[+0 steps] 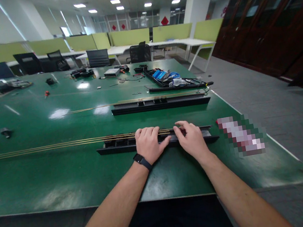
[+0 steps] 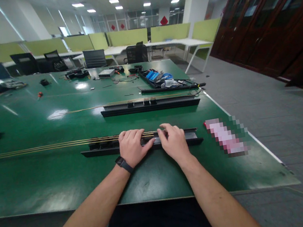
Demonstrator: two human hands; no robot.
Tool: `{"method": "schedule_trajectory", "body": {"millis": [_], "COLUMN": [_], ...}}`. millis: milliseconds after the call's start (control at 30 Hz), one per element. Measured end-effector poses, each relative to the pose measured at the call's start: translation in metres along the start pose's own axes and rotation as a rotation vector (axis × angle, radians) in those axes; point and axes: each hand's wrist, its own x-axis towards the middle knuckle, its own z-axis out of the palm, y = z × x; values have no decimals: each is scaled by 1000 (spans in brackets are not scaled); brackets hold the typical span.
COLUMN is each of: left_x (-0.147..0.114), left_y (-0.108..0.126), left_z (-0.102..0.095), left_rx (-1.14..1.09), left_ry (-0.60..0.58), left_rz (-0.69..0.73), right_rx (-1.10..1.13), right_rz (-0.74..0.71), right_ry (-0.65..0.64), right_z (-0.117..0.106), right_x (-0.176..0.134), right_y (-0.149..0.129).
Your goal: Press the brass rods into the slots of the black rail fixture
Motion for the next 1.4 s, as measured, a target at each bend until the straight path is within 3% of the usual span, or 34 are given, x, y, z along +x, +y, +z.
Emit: {"method": "schedule_trajectory", "body": {"millis": [733,1067,1400], "left_x": [0,0,0], "left_y": [1,0,1], "left_z": [-1,-1,-2], "left_rx": [-10,8,5], "left_ry": [-7,-6,1], "left_rz": [-13,-15,-10], "right_rx": [2,-94,-40], "right_rz": [-69,130,27], "right_ry": [-77,102,34], "right_z": [5,-4,-1], "right_x": [-5,0,-2], "right_y": [-6,0,-2]}}
